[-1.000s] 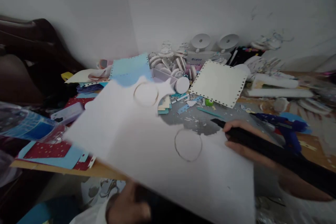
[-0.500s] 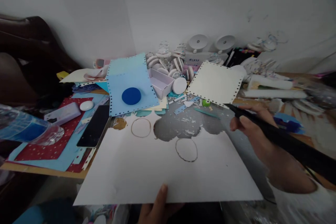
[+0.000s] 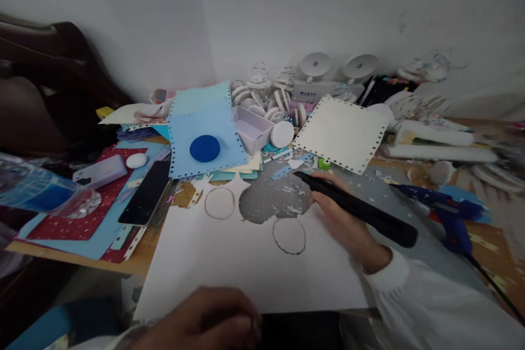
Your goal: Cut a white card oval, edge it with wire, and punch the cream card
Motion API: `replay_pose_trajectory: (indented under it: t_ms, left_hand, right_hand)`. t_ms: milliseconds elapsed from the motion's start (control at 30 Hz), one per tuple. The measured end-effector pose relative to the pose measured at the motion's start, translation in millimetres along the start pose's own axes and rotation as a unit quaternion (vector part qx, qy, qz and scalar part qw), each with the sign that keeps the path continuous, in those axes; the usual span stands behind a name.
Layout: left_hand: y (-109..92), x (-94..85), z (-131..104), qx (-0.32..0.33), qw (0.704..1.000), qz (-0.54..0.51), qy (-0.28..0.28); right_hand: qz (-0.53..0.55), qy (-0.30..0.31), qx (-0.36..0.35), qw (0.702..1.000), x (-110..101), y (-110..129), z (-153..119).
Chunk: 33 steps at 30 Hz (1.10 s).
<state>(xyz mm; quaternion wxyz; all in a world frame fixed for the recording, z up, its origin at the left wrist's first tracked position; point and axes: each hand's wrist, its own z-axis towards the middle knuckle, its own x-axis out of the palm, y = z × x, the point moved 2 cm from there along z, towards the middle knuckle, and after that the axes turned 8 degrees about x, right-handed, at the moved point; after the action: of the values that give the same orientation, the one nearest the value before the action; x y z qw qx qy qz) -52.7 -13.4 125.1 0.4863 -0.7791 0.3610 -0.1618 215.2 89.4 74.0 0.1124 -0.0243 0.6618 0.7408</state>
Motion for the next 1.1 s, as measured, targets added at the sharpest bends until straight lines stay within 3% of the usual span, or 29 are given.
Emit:
replay_pose_trajectory:
  t_ms: [67,133,200,300,400,533,700,833,933,1100]
  left_hand:
    - [-9.2,-6.4,15.5,0.050,0.985,0.115,-0.122]
    - [-17.4,-7.3,39.1,0.120,0.938,0.261,-0.195]
    - [-23.3,-3.5,65.1,0.160,0.889,0.380,-0.198]
    - [-29.4,2.6,94.7,0.156,0.842,0.480,-0.189]
    - [-33.0,4.7,106.2,0.121,0.835,0.505,-0.182]
    - [-38.5,3.4,104.0,0.105,0.837,0.512,-0.165]
    - [-56.1,-1.5,98.3,0.125,0.802,0.563,-0.159]
    - [-64.4,-16.1,105.8,0.144,0.766,0.603,-0.169]
    - [-57.3,-28.9,118.1,0.174,0.763,0.594,-0.185]
    - [-33.4,-39.3,133.9,0.205,0.774,0.558,-0.218]
  right_hand:
    - [0.000,-0.010,-0.004,1.000,2.0,-3.7,-3.3]
    - [0.003,-0.018,-0.008,1.000,1.0,-4.3,-7.2]
    - [0.013,-0.017,-0.010,1.000,-1.8,-2.2,-10.5]
    - [0.023,-0.024,-0.006,0.999,-6.9,2.7,-13.2]
    - [0.052,-0.043,0.007,0.998,-10.1,4.2,-13.8]
    - [0.131,-0.035,0.017,0.991,-9.9,2.5,-12.7]
    - [0.192,0.009,-0.049,0.980,-13.4,15.0,-13.2]
    - [0.036,0.014,-0.128,0.991,-16.1,33.7,-9.4]
    - [-0.063,0.031,-0.170,0.983,-11.4,37.8,-3.0]
    - [-0.087,0.052,-0.136,0.986,-2.1,15.3,2.1]
